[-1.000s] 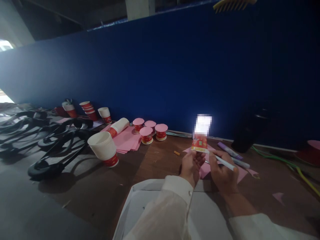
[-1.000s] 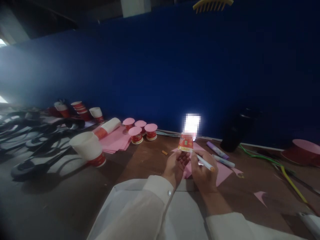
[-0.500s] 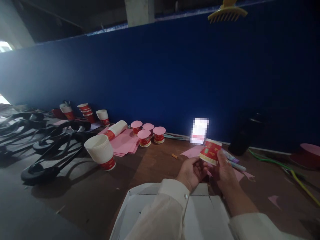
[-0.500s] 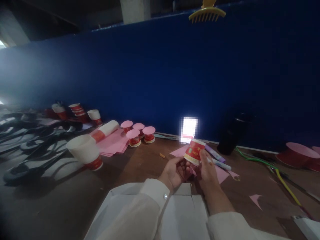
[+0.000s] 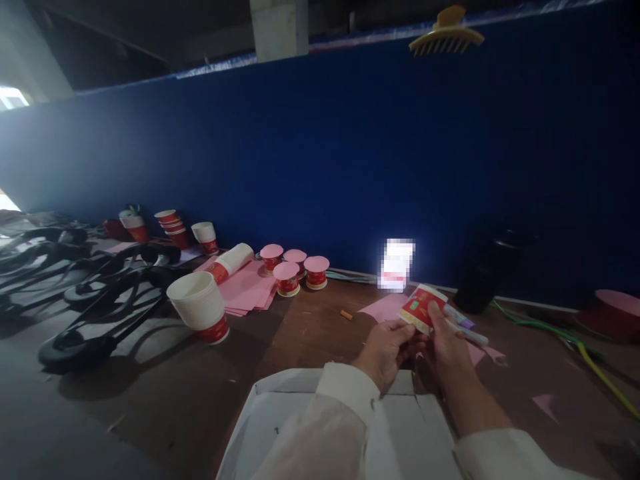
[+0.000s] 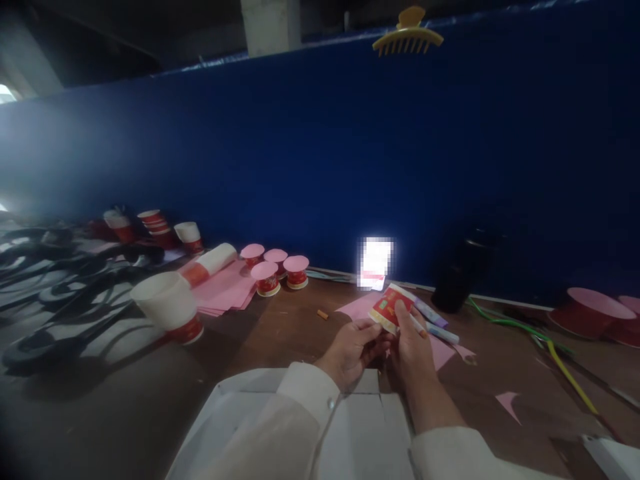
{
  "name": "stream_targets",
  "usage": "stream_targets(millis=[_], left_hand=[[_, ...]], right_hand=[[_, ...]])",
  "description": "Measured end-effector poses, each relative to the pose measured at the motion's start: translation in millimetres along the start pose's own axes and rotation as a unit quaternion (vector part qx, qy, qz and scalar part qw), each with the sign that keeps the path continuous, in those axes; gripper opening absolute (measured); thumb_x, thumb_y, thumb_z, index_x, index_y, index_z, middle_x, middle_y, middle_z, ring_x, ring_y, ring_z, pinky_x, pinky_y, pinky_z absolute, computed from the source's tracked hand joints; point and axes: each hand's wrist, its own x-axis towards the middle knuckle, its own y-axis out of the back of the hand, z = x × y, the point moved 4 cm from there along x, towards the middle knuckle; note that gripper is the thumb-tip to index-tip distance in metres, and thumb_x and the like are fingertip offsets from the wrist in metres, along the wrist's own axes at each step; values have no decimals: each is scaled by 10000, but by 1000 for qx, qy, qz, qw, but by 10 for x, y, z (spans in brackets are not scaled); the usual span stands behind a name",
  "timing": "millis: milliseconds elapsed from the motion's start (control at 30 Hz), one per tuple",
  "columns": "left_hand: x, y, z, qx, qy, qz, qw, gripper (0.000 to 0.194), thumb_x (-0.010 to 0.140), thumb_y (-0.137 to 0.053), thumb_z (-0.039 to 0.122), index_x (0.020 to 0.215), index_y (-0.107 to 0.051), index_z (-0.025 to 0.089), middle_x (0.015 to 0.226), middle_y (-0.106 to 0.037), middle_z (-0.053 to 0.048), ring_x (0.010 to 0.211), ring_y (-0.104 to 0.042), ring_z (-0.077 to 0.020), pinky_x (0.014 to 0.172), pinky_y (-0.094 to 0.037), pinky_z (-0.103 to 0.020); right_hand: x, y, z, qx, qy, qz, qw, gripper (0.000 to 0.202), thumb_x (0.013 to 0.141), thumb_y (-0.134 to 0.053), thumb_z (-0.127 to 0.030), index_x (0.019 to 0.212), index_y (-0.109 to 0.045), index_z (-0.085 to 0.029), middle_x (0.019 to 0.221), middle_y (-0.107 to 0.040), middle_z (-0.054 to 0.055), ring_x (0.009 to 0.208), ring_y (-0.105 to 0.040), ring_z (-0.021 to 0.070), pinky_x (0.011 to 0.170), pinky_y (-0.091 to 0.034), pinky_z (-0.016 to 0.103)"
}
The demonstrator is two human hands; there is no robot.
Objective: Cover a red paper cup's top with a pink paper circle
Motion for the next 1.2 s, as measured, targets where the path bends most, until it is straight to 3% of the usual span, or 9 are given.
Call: stream_targets(millis=[100,233,300,400,500,633,700,1033,1200], left_hand=[[28,36,2,-14,2,15,1000,53,806,-737,138,827,-725,90,759,-719,-82,637,-665,-108,632,-531,-183],[116,114,65,-76,-51,53,994,27,824,-698,112,807,-694,92,739,-704,-74,624,-645,-97,626,-528,-178],[158,168,84,-102,-80,81,988,63,833,-669,86,770,-673,93,700,-683,-67,616,-633,-90,659,-537,-180],[196,225,69,-116,-85,91,986,51,820,-689,103,773,-670,97,697,-674,-65,633,-636,-100,662,-539,-190],[213,252,63,-127,-104,68,984,79,776,-750,121,808,-686,87,732,-679,-67,685,-652,-114,692,-543,-205],[245,256,58,-118,-103,77,985,115,747,-781,129,764,-673,94,705,-657,-53,665,-631,-113,696,-523,-220],[258,240,62,-111,-101,88,985,128,742,-782,133,729,-660,97,677,-640,-48,642,-614,-111,694,-512,-229],[293,234,66,-53,-128,94,986,348,577,-919,314,662,-637,128,640,-610,-16,616,-579,-119,704,-511,-279],[284,229,74,-56,-132,102,984,368,534,-934,322,641,-644,122,625,-604,-21,610,-580,-125,685,-505,-281]], right_hand=[[10,60,32,-62,-29,50,996,532,767,-730,-578,1157,-613,-235,752,-698,1,546,-632,178,438,-506,294],[53,190,18,-160,49,114,979,506,838,-645,-550,1228,-639,-227,940,-706,32,829,-680,199,710,-561,335],[41,213,-16,-209,114,119,964,447,886,-588,-509,1211,-667,-212,1013,-705,52,913,-664,212,839,-535,384],[-66,110,-127,-303,282,54,909,383,954,-499,-459,1134,-710,-195,1090,-713,92,1008,-647,243,955,-480,450],[-203,-13,-190,-345,376,-11,860,312,952,-522,-424,1009,-721,-191,993,-739,90,946,-670,242,897,-508,414],[-300,-86,-227,-386,437,-22,812,229,946,-557,-367,870,-683,-192,806,-723,58,737,-674,196,705,-521,324],[-309,-103,-223,-395,455,-35,797,212,947,-563,-351,863,-675,-191,799,-724,55,729,-678,190,692,-519,311],[-269,-108,-201,-425,450,-32,785,241,952,-550,-361,861,-699,-194,798,-733,57,729,-673,198,705,-509,320],[-249,-99,-171,-426,457,-42,779,234,952,-556,-356,864,-697,-192,806,-736,53,742,-678,203,719,-499,327]])
